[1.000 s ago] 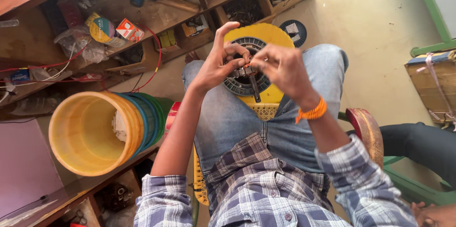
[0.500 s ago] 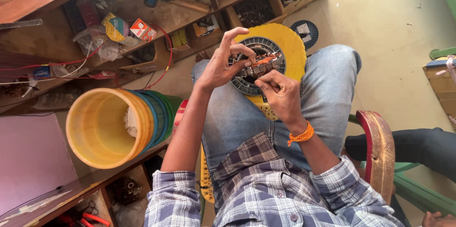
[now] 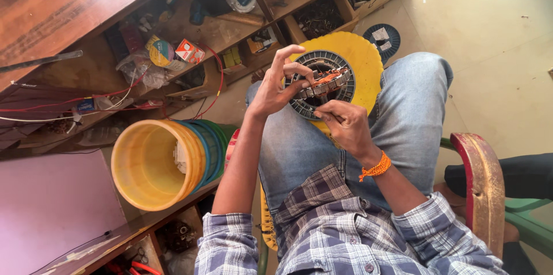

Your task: The person sits on a chair and works on a small electrical component, likely a motor stator, resting it on a yellow stool. They repeatedly adjust and manipulate the copper windings with both hands, occasionally rotating the component to access different sections.

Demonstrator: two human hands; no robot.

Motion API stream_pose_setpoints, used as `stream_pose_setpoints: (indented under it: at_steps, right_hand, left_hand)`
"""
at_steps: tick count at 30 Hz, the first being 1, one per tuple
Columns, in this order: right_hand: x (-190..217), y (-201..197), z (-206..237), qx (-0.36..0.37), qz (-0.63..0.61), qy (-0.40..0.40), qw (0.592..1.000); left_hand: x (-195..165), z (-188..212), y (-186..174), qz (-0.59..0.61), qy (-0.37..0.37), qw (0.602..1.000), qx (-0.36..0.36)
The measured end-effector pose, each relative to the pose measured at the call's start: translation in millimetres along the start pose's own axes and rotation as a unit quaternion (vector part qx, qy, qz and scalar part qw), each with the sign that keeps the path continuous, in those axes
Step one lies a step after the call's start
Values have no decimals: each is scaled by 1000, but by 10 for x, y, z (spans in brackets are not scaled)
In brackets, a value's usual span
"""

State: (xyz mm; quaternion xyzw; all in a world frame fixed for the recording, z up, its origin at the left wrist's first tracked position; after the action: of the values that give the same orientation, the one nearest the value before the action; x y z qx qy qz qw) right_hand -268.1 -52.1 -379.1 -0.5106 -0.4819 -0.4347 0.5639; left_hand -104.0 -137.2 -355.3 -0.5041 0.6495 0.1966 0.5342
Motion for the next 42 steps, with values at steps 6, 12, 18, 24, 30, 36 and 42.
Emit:
stream_pose_setpoints:
  at_steps: [6,12,18,24,30,36,42]
  right_hand:
    - [-166,-258,75,-94,29,64,993]
    - [2,-618,5,-169,96,50,980]
    - [460,-637,-236,-104,124,-65,985]
    - [819,-370,-486,-8,212,-200,956]
    - [787,-252,-703,47,271,-151,949]
    - [706,-217,-983,82,296,-103,946]
    - [395,-276,-1161,78,312,-22,946]
  left_hand:
    - [-331,-20,32,-109,40,993,-20]
    - [-554,108,328,-250,43,962,-103]
    - [-568,261,404,-281,51,942,-177]
    - [-517,357,446,-301,50,927,-216]
    - [-387,417,489,-287,35,921,-260]
    - [-404,310,434,-269,23,928,-258]
    - [240,-26,172,-43,-231,957,-172]
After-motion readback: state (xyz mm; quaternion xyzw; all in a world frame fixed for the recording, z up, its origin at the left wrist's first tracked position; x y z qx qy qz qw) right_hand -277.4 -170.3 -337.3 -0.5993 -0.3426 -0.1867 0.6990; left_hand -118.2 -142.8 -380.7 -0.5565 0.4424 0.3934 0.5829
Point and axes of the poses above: each hand's wrist, its own z-axis away from the middle knuckle, its own y-axis out of the palm, x = y × z, the point moved 7 cm from there along -z, towards the middle knuckle, and after that the axes turned 10 degrees about y, right-handed, at the moved point
